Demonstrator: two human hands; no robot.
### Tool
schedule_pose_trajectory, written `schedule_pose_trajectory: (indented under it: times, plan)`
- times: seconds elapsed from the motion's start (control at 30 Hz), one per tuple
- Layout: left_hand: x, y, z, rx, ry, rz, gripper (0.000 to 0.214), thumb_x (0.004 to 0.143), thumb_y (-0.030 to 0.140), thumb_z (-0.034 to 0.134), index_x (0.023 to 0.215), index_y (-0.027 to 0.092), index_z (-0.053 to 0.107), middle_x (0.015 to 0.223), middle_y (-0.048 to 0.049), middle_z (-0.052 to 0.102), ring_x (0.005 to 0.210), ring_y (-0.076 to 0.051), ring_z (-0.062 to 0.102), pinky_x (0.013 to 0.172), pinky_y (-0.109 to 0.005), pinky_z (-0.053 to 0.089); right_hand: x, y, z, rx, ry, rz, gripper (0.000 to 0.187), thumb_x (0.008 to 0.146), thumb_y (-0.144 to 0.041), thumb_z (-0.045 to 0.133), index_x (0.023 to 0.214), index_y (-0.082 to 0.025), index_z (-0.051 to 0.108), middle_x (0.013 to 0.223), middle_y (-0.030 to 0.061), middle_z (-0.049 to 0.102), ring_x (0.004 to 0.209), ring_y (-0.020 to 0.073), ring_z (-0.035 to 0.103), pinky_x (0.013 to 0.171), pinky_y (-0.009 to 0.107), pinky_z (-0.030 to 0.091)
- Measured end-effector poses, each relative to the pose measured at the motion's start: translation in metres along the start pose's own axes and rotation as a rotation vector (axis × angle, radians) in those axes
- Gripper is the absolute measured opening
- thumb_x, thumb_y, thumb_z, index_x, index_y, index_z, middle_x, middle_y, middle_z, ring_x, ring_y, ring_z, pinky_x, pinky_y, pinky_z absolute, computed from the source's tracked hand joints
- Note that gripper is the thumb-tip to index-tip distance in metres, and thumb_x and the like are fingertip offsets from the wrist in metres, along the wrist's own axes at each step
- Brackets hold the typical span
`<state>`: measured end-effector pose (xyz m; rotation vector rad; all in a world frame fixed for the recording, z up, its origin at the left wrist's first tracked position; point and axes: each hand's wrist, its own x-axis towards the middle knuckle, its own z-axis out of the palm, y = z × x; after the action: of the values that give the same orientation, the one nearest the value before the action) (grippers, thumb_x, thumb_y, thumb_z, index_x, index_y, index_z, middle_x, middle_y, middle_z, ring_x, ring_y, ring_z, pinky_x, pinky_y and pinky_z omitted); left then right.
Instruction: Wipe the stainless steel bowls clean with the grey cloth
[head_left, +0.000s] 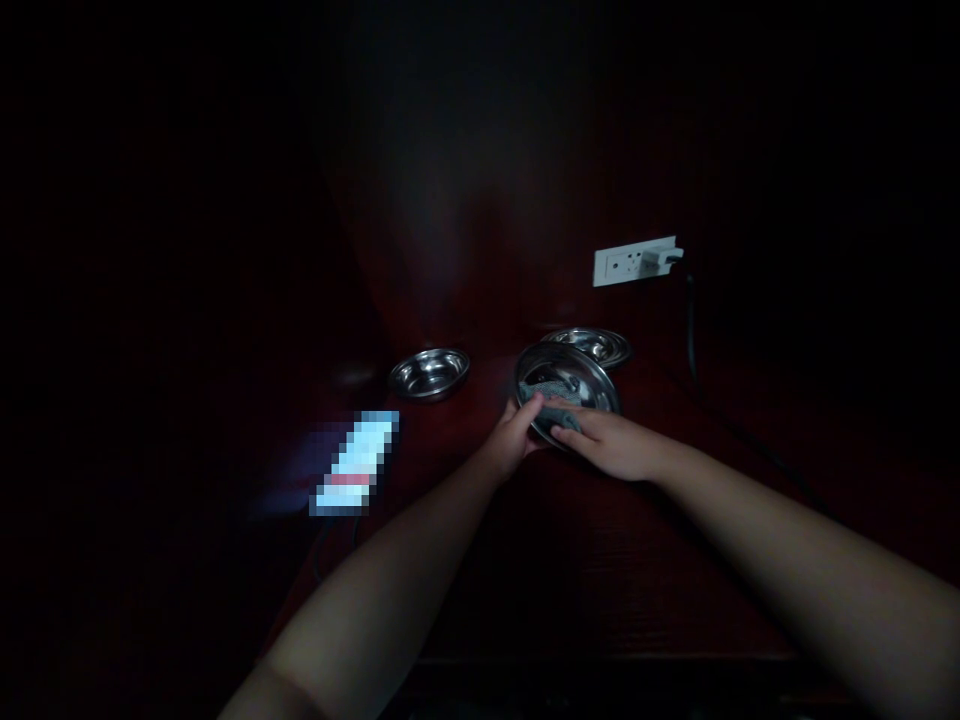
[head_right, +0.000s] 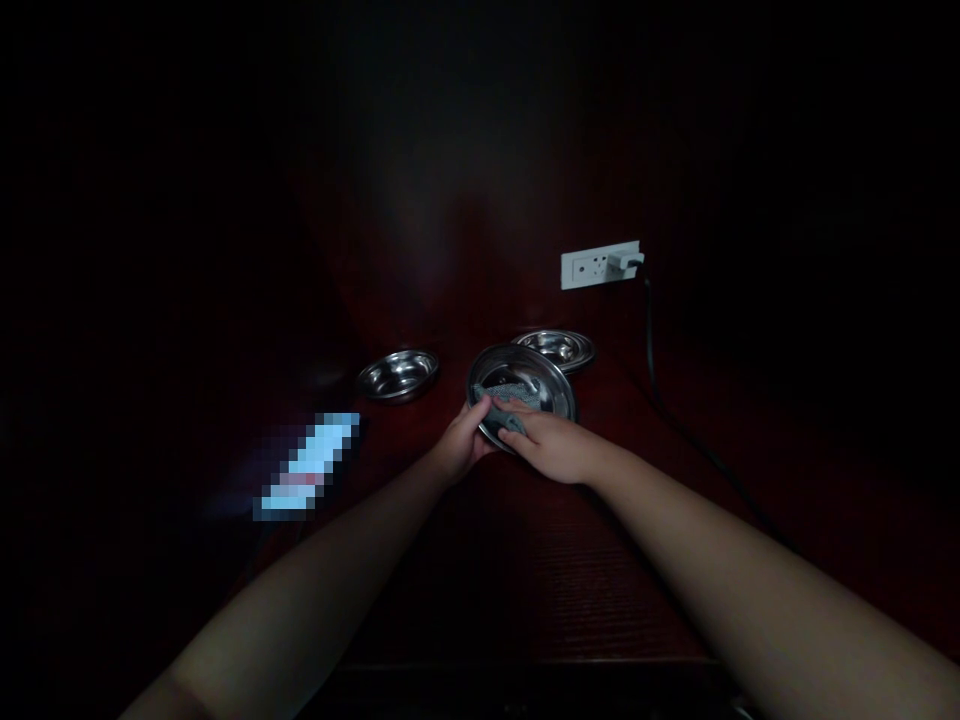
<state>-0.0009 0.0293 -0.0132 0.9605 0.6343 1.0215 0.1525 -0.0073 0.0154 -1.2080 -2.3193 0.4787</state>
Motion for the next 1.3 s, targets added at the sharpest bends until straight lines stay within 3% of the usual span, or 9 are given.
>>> schedule_pose_trajectory:
  times: [0.17,0.37,0.5,0.67,0.83,1.03,1.3]
  plan:
    - [-0.001,0.000,0.000,0.025,-0.038,-0.008,0.054,0.077,0.043,0.064,0.126,0.026,0.048,0.127,-0.0096,0.057,0.105,-0.026,0.061,0.084,-0.043,0.054,0.001,0.006,0.004,-0.058,0.032,0.005,0.051,0.093,-0.032,0.034,0.140,-0.015,0.039,0.145,0.0095,0.042,0.139,0.0218,0.027,0.115,0.043,0.021]
    - [0.003,-0.006,-0.005,0.043,-0.050,-0.003,0.059,0.075,0.042,0.065,0.128,0.026,0.047,0.121,-0.0097,0.061,0.099,-0.025,0.064,0.081,-0.040,0.054,0.003,0.014,0.003,-0.137,0.095,0.101,0.053,0.092,-0.034,0.035,0.140,-0.010,0.040,0.149,0.0121,0.033,0.140,0.0249,0.023,0.115,0.042,0.021]
    - [0.003,-0.008,-0.005,0.067,-0.031,0.008,0.058,0.074,0.041,0.066,0.126,0.023,0.047,0.118,-0.0112,0.062,0.098,-0.026,0.064,0.081,-0.041,0.054,0.006,0.019,0.004,-0.231,0.150,0.237,0.054,0.091,-0.030,0.035,0.136,-0.001,0.043,0.146,0.0190,0.035,0.137,0.0273,0.029,0.114,0.041,0.024]
    - [0.003,-0.010,-0.006,0.092,-0.010,0.014,0.057,0.075,0.040,0.065,0.126,0.023,0.047,0.118,-0.0116,0.062,0.098,-0.026,0.064,0.081,-0.043,0.053,0.006,0.025,0.006,-0.322,0.193,0.292,0.050,0.090,-0.032,0.036,0.131,-0.006,0.050,0.138,0.0171,0.048,0.128,0.0282,0.045,0.108,0.042,0.036]
    - [0.006,-0.013,-0.011,0.094,-0.019,0.055,0.058,0.075,0.042,0.065,0.127,0.025,0.046,0.120,-0.0105,0.060,0.100,-0.025,0.062,0.084,-0.044,0.052,0.006,0.030,0.010,-0.292,0.183,0.242,0.048,0.089,-0.034,0.038,0.129,-0.011,0.053,0.138,0.0131,0.050,0.131,0.0276,0.041,0.110,0.043,0.034]
    - [0.003,-0.008,-0.009,0.090,-0.051,0.048,0.058,0.073,0.041,0.067,0.126,0.028,0.046,0.122,-0.0087,0.059,0.102,-0.025,0.062,0.086,-0.046,0.051,0.007,0.030,0.013,-0.138,0.201,0.203,0.053,0.090,-0.035,0.038,0.136,-0.009,0.045,0.146,0.0140,0.037,0.138,0.0283,0.027,0.114,0.046,0.024]
    - [0.002,-0.007,-0.011,0.103,-0.128,0.029,0.060,0.073,0.043,0.067,0.128,0.027,0.047,0.121,-0.0082,0.061,0.101,-0.025,0.062,0.088,-0.045,0.050,0.006,0.028,0.008,-0.006,0.248,0.020,0.051,0.092,-0.034,0.037,0.139,-0.016,0.043,0.151,0.0098,0.027,0.140,0.0275,0.022,0.114,0.050,0.020]
